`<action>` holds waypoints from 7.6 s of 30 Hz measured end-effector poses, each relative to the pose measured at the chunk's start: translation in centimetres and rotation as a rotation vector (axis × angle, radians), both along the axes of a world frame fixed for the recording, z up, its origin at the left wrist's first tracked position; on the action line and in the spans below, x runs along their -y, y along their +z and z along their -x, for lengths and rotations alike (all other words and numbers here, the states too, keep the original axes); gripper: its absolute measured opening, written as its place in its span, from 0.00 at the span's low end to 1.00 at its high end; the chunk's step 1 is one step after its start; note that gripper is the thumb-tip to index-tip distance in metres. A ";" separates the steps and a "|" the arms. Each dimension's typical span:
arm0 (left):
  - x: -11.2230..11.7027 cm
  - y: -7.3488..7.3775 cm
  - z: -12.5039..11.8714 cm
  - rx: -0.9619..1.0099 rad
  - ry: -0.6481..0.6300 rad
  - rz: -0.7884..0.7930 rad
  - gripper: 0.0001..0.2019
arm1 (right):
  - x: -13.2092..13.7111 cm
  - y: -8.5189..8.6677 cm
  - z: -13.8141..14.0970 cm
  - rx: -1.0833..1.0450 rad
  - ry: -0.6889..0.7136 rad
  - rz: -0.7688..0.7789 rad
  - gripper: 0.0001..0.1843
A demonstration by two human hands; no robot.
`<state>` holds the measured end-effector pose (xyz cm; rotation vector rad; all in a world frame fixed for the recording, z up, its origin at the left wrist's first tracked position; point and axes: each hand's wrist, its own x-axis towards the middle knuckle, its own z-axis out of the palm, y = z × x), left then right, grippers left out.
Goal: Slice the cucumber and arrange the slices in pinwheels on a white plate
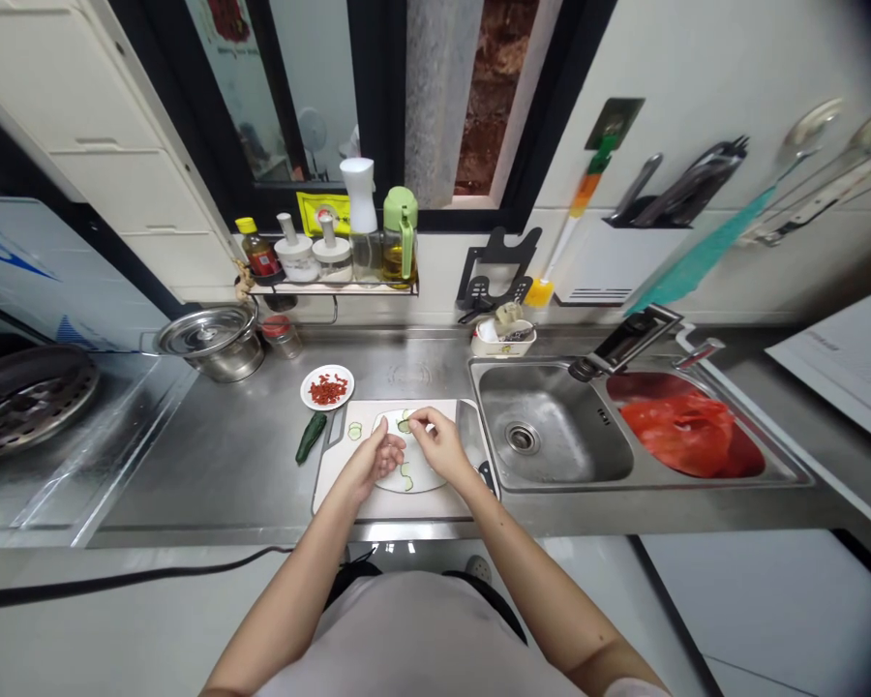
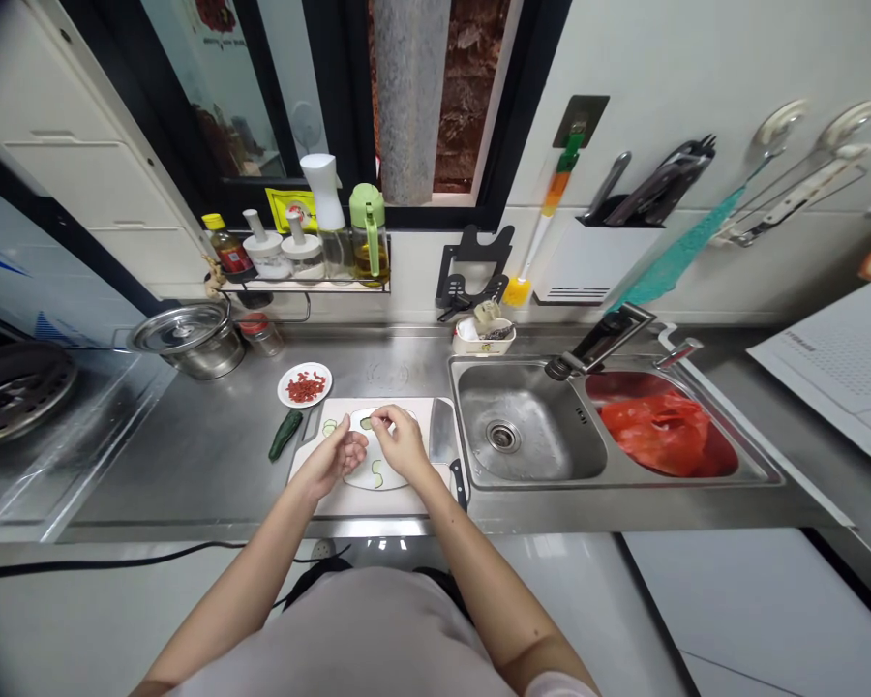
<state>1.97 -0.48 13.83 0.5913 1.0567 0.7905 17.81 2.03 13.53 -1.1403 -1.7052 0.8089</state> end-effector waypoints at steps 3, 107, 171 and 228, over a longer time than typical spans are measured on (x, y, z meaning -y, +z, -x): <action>-0.2 0.4 -0.3 0.174 -0.032 0.099 0.24 | 0.3 0.4 -0.1 0.053 0.041 -0.088 0.09; -0.1 -4.9 -1.6 -0.342 0.293 -0.456 0.14 | -1.6 -2.8 0.1 -0.075 0.161 0.814 0.01; 1.3 -7.4 -1.6 -1.289 -0.323 -0.341 0.06 | 0.2 -6.9 -0.1 1.025 0.418 0.287 0.08; 3.8 -8.4 -1.7 -1.488 -0.358 -0.704 0.14 | 0.6 -6.2 0.3 1.086 0.180 0.513 0.14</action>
